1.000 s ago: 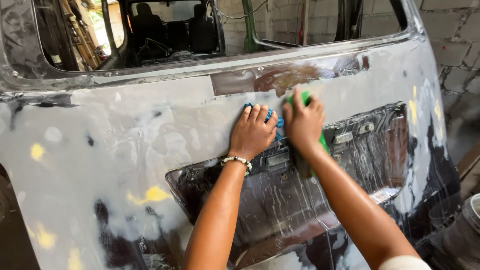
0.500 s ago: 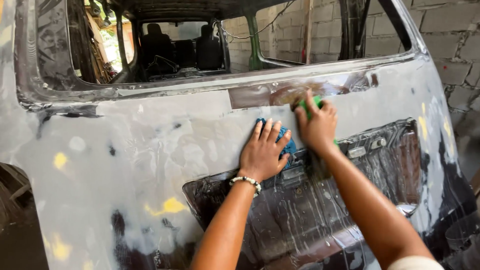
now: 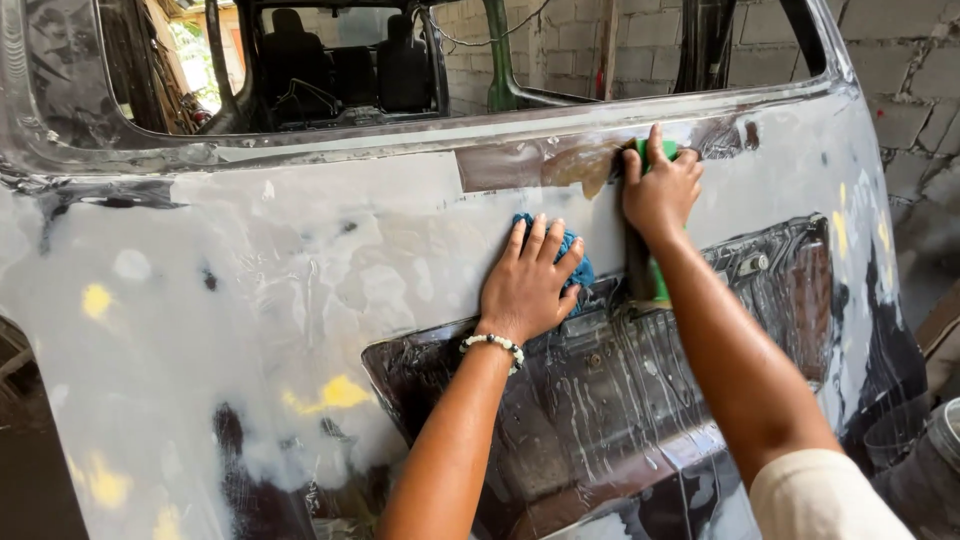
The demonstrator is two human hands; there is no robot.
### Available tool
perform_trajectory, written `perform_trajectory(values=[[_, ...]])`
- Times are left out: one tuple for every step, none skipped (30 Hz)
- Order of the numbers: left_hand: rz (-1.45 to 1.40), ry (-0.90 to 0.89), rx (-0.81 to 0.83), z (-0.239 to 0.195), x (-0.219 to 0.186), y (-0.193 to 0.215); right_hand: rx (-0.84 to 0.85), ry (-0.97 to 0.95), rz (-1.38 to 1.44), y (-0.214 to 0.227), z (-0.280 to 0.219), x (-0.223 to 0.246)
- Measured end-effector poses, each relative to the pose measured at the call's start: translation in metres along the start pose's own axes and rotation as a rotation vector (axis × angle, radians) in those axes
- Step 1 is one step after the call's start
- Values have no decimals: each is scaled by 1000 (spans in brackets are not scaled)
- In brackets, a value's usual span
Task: The person sands the surface of a car door with a green sanding block while wiping the area with a blue cloth. They dip the cloth into a bucket of water and continue sanding different sections of the door.
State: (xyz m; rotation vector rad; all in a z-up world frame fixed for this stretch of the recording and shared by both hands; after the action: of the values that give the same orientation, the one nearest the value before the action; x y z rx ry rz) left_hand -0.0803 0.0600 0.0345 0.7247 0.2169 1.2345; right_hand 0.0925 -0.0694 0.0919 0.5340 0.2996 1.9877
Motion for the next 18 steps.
perform_trajectory(values=[[18, -1, -10, 1, 2, 0, -30, -22, -1, 6, 0, 7], [37, -2, -20, 3, 5, 1, -60, -44, -2, 13, -1, 14], [42, 0, -26, 3, 4, 0, -66, -39, 0, 15, -16, 17], [54, 1, -25, 4, 4, -2, -72, 92, -13, 17, -31, 31], [66, 0, -19, 3, 4, -5, -76, 220, -26, 17, -48, 45], [70, 1, -20, 9, 5, -2, -78, 222, -23, 14, -28, 34], [87, 4, -18, 7, 6, 1, -59, 156, -20, 7, -14, 18], [103, 7, -16, 6, 6, 3, -40, 90, -17, -1, -1, 3], [94, 14, -1, -1, 3, -1, -22, 87, -19, 0, -2, 3], [94, 14, 2, -7, 0, -3, -5, 14, -28, 1, -2, -3], [108, 7, -22, -1, 1, 0, -17, -51, -36, 8, 14, -6], [113, 5, -34, 2, 2, 1, -29, -45, -35, 11, 2, 1], [117, 5, -43, 4, 2, 2, -53, 17, -57, 15, -11, 13], [122, 5, -53, 6, 2, 3, -78, 80, -79, 18, -24, 25], [122, 8, -51, 4, 2, 3, -76, 81, -78, 16, -27, 23], [115, 12, -37, 2, 2, 1, -61, 150, -66, 12, -31, 26], [108, 8, -26, 3, 2, -1, -52, 212, -56, 9, -33, 28], [108, 3, -26, 7, 5, 3, -55, 208, -57, 10, -12, 25]])
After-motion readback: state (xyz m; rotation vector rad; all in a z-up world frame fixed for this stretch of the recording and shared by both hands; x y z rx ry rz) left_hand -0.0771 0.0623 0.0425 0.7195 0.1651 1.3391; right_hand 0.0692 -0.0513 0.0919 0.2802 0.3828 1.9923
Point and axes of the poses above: each hand's wrist, its own z-axis towards the middle knuckle, its own y-axis out of the back of the hand, x = y × z, the point moved 9 cm from there along z, towards the middle knuckle, and after that the axes turned 14 degrees about -z, right-handed, at the moved point
